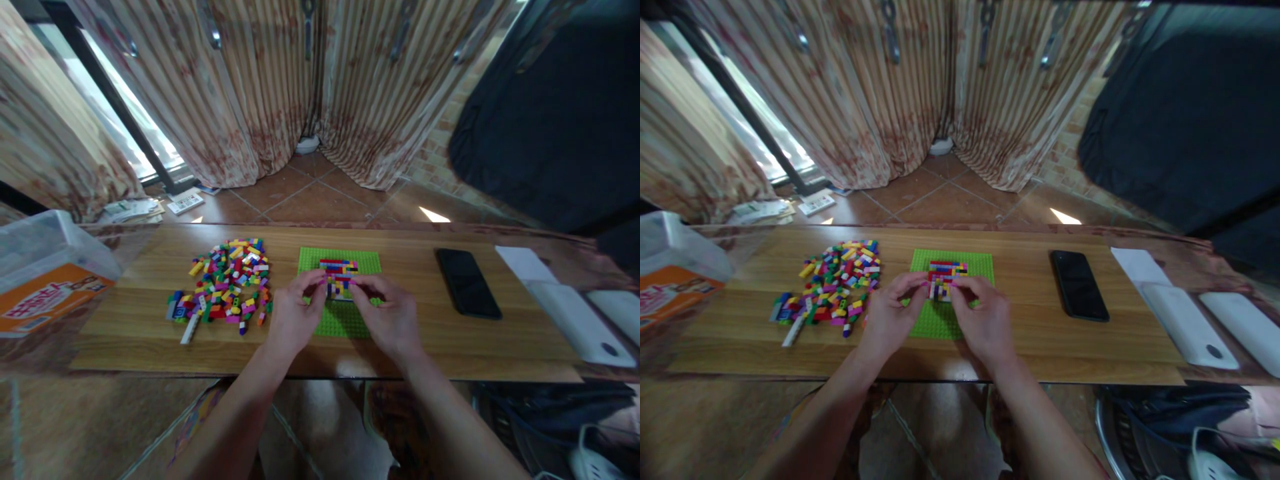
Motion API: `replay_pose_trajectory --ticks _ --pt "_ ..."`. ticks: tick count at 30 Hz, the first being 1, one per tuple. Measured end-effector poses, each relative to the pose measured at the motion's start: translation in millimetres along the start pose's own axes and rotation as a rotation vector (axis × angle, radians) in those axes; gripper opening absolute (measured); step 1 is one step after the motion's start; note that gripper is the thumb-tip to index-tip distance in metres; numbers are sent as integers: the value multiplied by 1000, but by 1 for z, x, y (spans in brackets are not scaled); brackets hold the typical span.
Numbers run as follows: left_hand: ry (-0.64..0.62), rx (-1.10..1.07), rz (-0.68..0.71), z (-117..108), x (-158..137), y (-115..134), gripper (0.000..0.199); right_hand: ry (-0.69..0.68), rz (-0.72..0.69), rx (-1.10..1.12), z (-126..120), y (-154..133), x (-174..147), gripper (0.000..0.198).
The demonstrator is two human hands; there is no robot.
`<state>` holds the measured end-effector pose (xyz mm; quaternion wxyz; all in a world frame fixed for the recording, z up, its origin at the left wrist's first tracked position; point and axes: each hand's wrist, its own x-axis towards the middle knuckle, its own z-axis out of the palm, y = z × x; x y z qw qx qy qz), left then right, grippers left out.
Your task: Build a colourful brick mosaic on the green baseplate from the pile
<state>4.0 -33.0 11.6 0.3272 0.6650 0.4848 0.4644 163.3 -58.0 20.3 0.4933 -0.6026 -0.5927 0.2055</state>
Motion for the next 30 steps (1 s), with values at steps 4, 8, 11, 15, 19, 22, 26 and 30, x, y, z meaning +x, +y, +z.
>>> replay_pose_trajectory --ticks 4,8,11,15,19,22,26,30 --pt "25 -13 -42 -7 4 -4 19 54 144 105 -14 14 9 12" --pt "23 3 -61 -9 5 -4 19 6 203 108 -25 29 14 18" --pt "19 11 -51 -9 5 -3 19 -56 194 44 -29 33 14 23" --pt "20 11 -52 -8 5 -3 19 -122 166 -88 -33 34 13 21" --pt "30 14 -55 -9 6 -4 18 -234 226 -59 -35 35 12 18" --pt "25 18 -59 -9 6 -3 18 -308 314 28 -35 36 10 15" --pt "21 5 -77 -10 6 -2 19 -368 360 137 -34 36 8 15" --pt "18 14 -63 -10 6 -1 19 -343 354 189 -29 37 9 16"
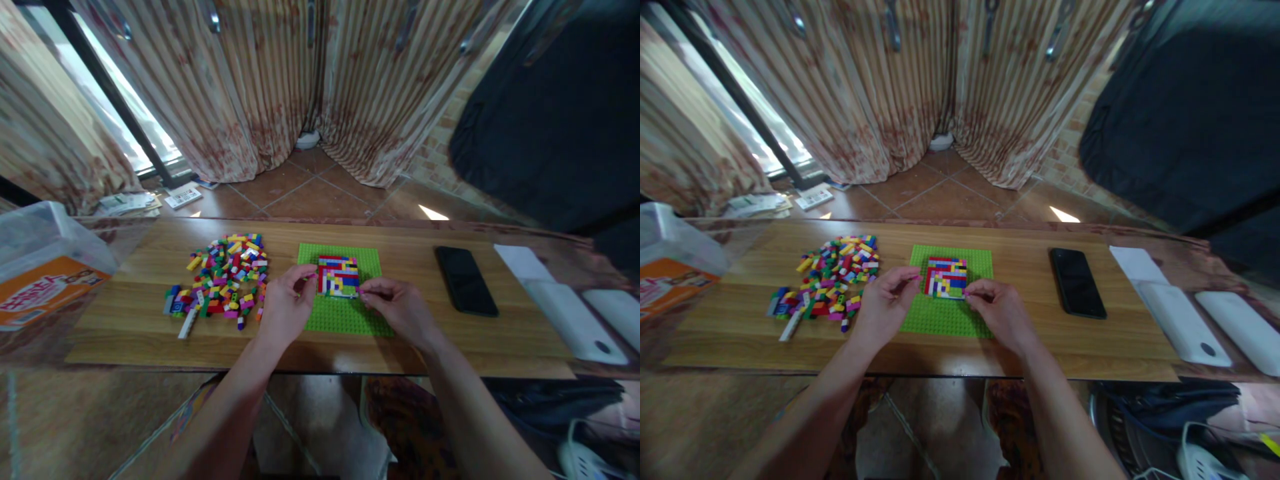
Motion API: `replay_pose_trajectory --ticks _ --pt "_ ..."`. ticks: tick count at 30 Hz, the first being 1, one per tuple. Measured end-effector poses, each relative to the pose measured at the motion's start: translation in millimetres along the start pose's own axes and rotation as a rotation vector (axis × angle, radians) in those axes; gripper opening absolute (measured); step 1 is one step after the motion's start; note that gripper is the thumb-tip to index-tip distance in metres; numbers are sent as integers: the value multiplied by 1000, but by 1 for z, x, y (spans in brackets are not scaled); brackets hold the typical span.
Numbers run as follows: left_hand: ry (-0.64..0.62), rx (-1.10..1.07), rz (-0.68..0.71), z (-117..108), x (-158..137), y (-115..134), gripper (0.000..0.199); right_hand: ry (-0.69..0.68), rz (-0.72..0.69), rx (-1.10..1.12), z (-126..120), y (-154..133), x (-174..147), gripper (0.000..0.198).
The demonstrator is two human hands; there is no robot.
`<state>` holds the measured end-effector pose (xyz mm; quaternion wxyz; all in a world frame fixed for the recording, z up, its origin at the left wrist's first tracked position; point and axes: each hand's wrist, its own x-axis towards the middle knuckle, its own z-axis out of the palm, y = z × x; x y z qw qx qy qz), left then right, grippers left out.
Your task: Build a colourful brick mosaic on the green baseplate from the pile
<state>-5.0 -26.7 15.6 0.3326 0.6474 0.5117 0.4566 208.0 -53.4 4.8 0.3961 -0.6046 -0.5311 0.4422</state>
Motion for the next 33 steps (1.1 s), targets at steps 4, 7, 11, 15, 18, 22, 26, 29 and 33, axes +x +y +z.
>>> replay_pose_trajectory --ticks 4,7,11,15,18,22,26,29,33 --pt "-2 9 7 -1 0 0 19 19 2 21 4 1 3 17" --pt "1 3 1 -1 0 0 19 31 22 40 5 2 5 20" --pt "0 4 -7 -2 0 0 18 33 25 56 5 3 6 21" --pt "-1 11 -15 -2 0 -2 18 24 8 55 6 3 6 19" --pt "-7 7 -6 -1 0 -3 18 2 2 40 6 3 6 18" --pt "-12 24 -11 1 0 -4 19 4 9 18 4 3 6 20" --pt "-14 45 -14 2 -1 -3 18 2 32 2 4 2 6 22" --pt "-26 42 -24 2 -1 -4 18 11 38 12 5 1 7 24" --pt "-41 39 -33 4 -2 -5 18 28 76 55 6 0 8 26"
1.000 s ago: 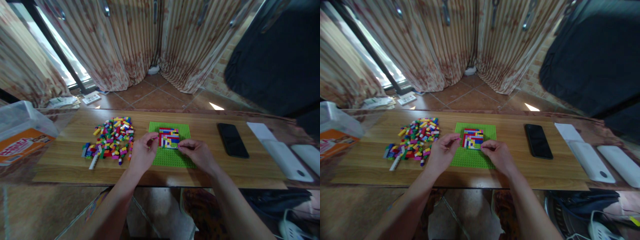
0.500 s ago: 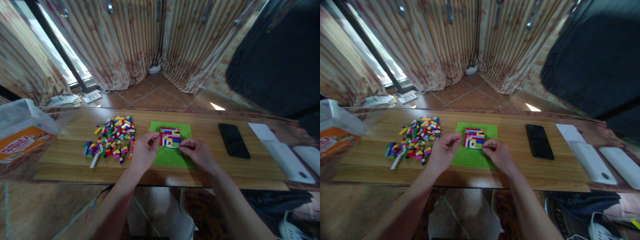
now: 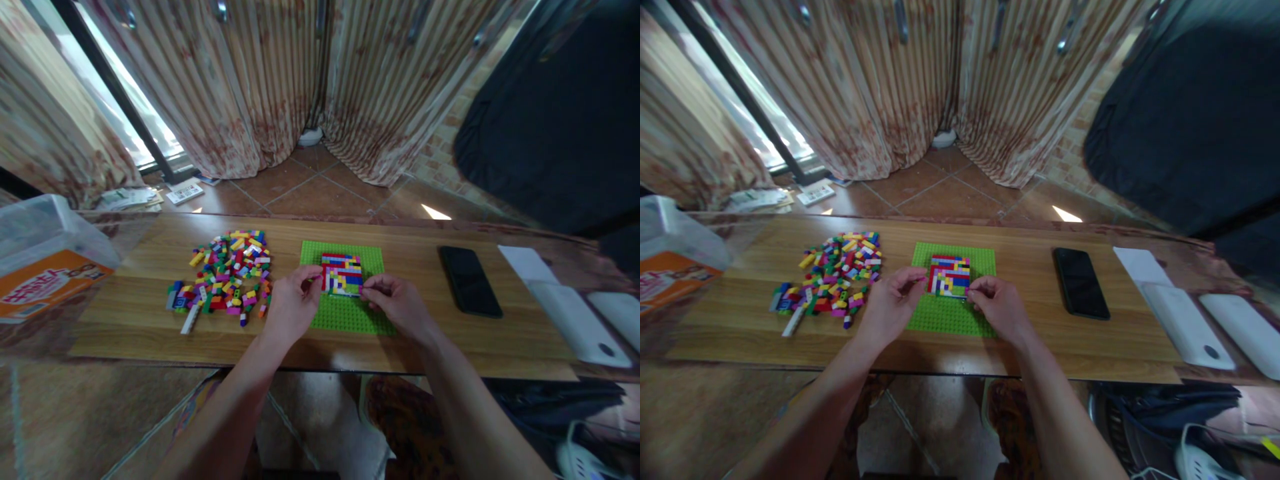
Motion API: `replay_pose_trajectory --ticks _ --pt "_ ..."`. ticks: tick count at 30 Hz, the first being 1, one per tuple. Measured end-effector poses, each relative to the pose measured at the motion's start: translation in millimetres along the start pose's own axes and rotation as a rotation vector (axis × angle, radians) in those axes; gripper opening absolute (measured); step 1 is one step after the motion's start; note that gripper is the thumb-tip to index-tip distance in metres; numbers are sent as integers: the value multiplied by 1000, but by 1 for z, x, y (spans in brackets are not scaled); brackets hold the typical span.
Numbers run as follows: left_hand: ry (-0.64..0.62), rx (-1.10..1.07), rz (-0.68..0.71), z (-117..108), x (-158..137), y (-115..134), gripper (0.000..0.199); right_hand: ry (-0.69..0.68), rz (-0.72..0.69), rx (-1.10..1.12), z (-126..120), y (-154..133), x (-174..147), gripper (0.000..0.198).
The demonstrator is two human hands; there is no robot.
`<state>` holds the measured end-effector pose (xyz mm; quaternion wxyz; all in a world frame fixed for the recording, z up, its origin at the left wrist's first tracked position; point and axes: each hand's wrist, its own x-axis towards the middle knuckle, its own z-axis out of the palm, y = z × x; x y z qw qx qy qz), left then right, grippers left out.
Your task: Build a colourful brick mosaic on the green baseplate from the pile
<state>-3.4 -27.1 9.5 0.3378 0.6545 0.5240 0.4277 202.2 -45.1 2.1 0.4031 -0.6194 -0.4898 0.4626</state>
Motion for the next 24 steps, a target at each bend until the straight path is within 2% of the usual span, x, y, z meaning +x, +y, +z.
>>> replay_pose_trajectory --ticks 9,15,18,21,24 --pt "-50 1 -21 3 -3 5 17 -10 73 41 1 -3 3 30" --pt "-42 -17 -24 0 -2 1 14 13 50 45 4 -1 5 28" --pt "-52 -96 -61 -1 0 0 12 50 -27 44 2 -2 5 25" --pt "-82 -306 -172 -1 1 2 16 147 -180 35 5 -7 0 21" --pt "-117 -487 -292 0 1 6 21 173 -306 -5 14 -14 -8 18"
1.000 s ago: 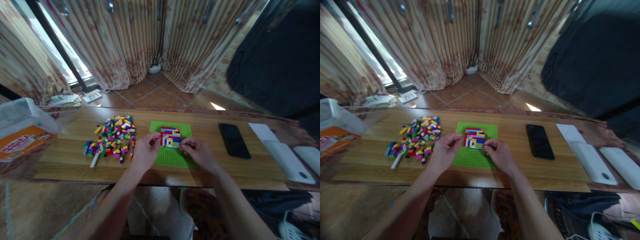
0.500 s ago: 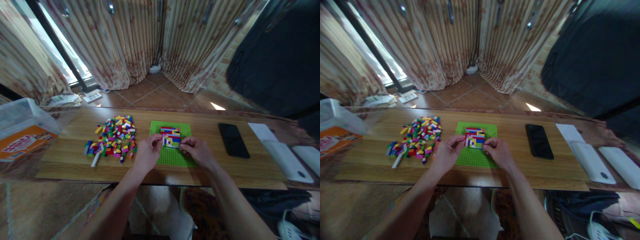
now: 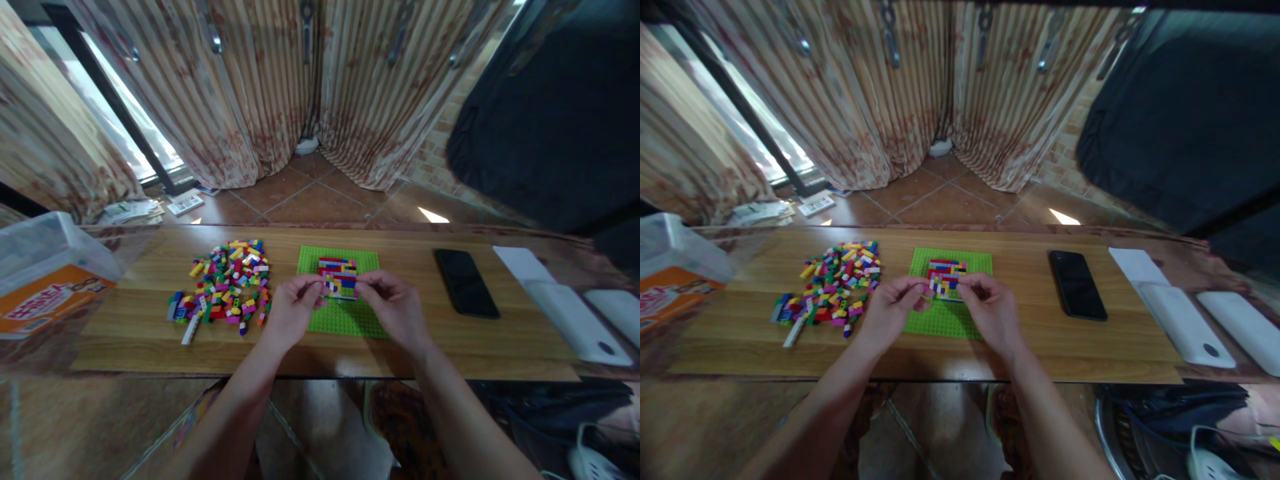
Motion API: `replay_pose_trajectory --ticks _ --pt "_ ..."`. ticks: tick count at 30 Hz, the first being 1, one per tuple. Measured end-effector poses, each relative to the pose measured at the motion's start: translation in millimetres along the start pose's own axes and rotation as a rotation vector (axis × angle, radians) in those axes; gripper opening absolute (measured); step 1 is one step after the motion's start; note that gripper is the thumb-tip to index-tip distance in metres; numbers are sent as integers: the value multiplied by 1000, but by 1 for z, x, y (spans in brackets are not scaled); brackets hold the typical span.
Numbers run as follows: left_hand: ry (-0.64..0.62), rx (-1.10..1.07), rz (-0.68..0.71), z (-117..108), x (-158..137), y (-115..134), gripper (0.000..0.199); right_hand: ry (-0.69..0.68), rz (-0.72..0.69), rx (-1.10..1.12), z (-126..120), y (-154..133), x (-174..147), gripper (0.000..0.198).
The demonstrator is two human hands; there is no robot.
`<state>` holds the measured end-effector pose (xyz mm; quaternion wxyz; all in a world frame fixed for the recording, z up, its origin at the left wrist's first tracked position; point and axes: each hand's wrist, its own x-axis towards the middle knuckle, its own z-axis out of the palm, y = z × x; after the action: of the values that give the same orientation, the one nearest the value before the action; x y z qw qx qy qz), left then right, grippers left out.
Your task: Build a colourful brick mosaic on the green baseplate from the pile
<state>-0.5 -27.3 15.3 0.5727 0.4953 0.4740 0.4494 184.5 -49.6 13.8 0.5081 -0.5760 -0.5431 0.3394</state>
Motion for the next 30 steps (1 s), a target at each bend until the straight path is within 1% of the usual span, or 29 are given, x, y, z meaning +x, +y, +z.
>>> replay_pose_trajectory --ticks 4,8,11,14,18,22,25,27,29,30 --pt "-58 -110 -82 3 -2 5 23 -71 -147 -99 12 -9 -8 16" --pt "-102 -150 -94 4 -3 6 22 -153 -241 -125 21 -13 -9 18" --pt "-155 -159 -70 4 -4 5 23 -200 -272 -140 23 -14 -8 23" --pt "-204 -171 -70 4 -5 5 30 -258 -281 -149 23 -13 -8 26" --pt "-199 -186 -99 3 -7 7 40 -286 -274 -139 24 -10 -8 25" --pt "-156 -195 -119 3 -7 7 42 -259 -222 -82 24 -10 -7 17" --pt "-126 -167 -106 3 -4 5 36 -203 -184 -79 20 -10 -5 14" --pt "-73 -98 -74 1 -2 2 30 -112 -169 -108 13 -7 -1 13" --pt "23 30 -8 -3 1 -2 23 -10 -163 -147 7 -3 1 13" --pt "71 112 29 -4 2 -5 21 19 -164 -172 5 -1 2 14"
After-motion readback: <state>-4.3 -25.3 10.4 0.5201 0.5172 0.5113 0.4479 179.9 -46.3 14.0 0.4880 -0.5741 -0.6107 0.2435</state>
